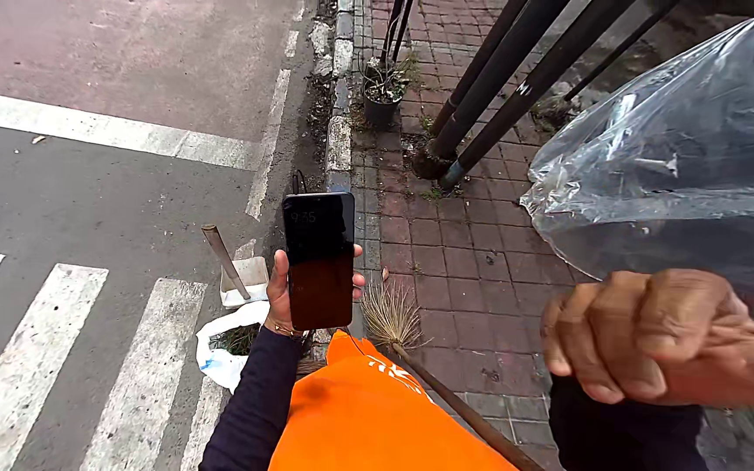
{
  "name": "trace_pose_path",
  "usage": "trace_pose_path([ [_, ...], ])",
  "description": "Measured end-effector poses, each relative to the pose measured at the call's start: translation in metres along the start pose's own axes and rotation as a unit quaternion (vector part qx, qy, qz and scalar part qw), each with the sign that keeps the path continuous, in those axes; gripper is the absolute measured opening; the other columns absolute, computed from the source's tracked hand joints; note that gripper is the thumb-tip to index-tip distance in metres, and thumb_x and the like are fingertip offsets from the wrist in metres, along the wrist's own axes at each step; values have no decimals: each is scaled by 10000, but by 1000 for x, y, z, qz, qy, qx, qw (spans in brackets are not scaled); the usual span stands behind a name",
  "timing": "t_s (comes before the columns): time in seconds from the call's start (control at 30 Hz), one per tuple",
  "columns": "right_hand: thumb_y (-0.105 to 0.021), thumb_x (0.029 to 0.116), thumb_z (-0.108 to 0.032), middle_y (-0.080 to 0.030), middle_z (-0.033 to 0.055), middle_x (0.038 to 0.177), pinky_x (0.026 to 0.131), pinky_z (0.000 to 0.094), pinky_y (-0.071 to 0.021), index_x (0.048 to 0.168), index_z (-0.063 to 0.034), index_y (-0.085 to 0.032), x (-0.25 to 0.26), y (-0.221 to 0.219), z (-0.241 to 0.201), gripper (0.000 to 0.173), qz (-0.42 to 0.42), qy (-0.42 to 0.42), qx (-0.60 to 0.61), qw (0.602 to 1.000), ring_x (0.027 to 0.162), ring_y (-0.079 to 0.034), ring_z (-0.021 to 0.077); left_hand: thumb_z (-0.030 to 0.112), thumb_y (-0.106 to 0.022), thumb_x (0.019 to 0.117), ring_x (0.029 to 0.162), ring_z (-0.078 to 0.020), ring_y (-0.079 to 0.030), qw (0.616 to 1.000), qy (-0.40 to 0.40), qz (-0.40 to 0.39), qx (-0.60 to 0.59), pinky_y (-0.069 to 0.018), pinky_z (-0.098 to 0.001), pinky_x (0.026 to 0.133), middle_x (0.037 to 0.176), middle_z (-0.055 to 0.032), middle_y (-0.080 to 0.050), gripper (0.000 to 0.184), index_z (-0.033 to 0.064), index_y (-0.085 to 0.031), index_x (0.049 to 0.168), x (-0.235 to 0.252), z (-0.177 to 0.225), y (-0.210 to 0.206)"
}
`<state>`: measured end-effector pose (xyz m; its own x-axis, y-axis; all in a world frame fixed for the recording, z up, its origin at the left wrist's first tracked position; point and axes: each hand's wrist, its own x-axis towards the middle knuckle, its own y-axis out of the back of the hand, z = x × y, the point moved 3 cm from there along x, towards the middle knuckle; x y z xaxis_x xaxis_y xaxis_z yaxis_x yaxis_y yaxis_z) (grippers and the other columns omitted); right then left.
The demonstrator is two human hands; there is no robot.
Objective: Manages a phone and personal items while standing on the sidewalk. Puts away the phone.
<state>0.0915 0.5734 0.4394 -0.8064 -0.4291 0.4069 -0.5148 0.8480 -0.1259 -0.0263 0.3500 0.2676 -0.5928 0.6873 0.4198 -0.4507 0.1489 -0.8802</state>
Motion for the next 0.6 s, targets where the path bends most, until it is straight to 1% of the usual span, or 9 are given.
trace_pose_path([
  [0.03,-497,1004,-578,-714,-89,886,737,236,-600,1098,-207,-701,4,0,35,434,74,6,-54,996,815,-702,50,595,-687,862,1110,-354,-687,1000,0,-2,6,-577,-468,927,1331,-210,-640,679,135,-637,1359,2,-1,0],
  [0.07,-524,1002,-572,-722,-104,998,779,232,-609,1173,-239,-679,8,-1,66,405,138,-7,-135,981,907,-703,42,600,-686,861,1109,-355,-687,1000,-3,-2,9,-579,-469,923,1336,-212,-636,686,134,-633,1363,5,-3,1],
  [0.1,-569,995,-545,-685,-90,1097,822,240,-607,1234,-218,-608,11,-4,93,407,176,-27,-213,961,1004,-681,49,602,-689,859,1107,-357,-688,1000,-6,1,11,-582,-473,920,1336,-215,-634,695,129,-630,1364,7,-3,3],
  [0.13,-612,983,-511,-640,-46,1183,862,257,-602,1302,-151,-528,14,-8,115,489,194,-44,-261,945,1086,-653,68,604,-689,859,1103,-355,-689,1000,-8,5,15,-582,-474,920,1335,-218,-633,705,121,-623,1369,8,-3,5],
  [0.2,-676,945,-442,-584,70,1289,903,288,-591,1390,-16,-443,18,-16,142,659,219,-48,-304,926,1161,-624,113,614,-690,856,1089,-343,-694,999,-8,20,25,-584,-467,916,1326,-215,-638,716,111,-625,1362,8,-3,9],
  [0.3,-752,883,-335,-498,183,1424,965,307,-557,1474,25,-347,21,-23,159,802,217,-29,-330,918,1242,-580,157,615,-692,858,1112,-332,-689,998,-19,45,42,-585,-478,921,1336,-188,-640,694,126,-638,1348,7,-1,14],
  [0.4,-787,830,-312,-458,218,1486,994,284,-519,1520,49,-270,25,-23,168,934,209,-74,-319,921,1288,-549,156,594,-689,872,1135,-289,-686,995,-52,61,65,-580,-458,938,1318,-150,-660,655,131,-649,1334,8,1,13],
  [0.47,-797,810,-310,-447,193,1501,1021,262,-496,1542,31,-246,28,-25,171,978,190,-107,-306,927,1291,-535,120,612,-644,901,1114,-214,-700,988,-79,80,102,-589,-409,933,1260,-84,-702,598,173,-670,1306,5,3,14],
  [0.6,-800,803,-263,-454,208,1487,1051,258,-475,1554,36,-226,31,-33,175,991,177,-112,-292,933,1296,-532,114,586,-623,927,1157,-281,-684,996,-46,34,63,-577,-448,955,1309,-153,-671,636,116,-632,1355,7,5,5],
])
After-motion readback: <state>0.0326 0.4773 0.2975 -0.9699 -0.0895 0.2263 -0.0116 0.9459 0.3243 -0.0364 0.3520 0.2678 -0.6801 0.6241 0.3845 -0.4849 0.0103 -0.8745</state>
